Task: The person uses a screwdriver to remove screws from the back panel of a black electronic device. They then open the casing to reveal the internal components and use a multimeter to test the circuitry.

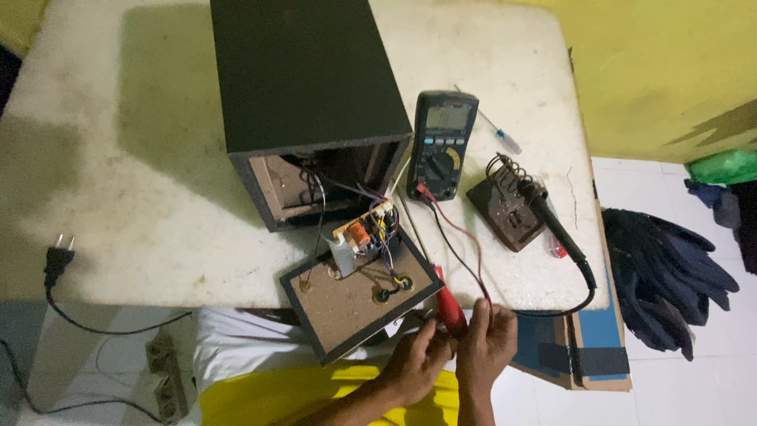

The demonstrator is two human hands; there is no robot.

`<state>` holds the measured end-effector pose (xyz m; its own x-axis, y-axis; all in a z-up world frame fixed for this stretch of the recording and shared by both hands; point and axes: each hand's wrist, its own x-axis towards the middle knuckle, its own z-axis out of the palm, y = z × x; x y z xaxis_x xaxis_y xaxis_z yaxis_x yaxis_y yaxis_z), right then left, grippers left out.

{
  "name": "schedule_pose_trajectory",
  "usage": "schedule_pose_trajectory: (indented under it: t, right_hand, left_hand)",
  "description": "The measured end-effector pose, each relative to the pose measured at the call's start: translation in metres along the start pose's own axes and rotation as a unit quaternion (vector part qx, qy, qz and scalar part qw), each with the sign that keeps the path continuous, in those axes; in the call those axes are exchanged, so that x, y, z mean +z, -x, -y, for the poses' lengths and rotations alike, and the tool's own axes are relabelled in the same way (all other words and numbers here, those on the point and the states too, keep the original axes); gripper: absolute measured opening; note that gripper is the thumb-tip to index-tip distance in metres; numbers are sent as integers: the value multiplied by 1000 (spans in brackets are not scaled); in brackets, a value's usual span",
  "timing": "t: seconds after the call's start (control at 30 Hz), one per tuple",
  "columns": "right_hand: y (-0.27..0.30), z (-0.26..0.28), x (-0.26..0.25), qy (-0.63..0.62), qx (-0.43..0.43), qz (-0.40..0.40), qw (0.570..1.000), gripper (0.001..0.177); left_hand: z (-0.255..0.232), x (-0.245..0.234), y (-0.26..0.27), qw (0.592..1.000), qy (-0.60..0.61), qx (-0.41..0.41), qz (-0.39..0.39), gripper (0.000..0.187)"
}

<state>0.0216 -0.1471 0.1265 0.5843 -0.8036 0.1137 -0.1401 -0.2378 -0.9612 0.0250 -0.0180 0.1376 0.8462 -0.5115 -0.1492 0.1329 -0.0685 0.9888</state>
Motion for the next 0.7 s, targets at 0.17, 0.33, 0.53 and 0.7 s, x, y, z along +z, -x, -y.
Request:
schedule_pose_trajectory:
  t: [0.17, 0.33, 0.53, 0.7]
  right_hand:
    - [-4, 18, -1, -134, 107, 57, 983, 12]
    - [-1, -20, -32, -214, 216, 198, 932, 29]
    - [-11, 72, -32, -579, 400, 350, 619, 30]
    - [-25, 129, -17, -711, 366, 299, 522, 22]
  left_hand:
    - [-5, 5, -13, 988, 123, -42, -80, 27]
    - [3, 4, -13, 960, 245, -90, -98, 31]
    - [6, -31, 30, 984, 109, 2, 143, 39]
    - [-12, -66, 48, 971, -146, 4, 192, 48]
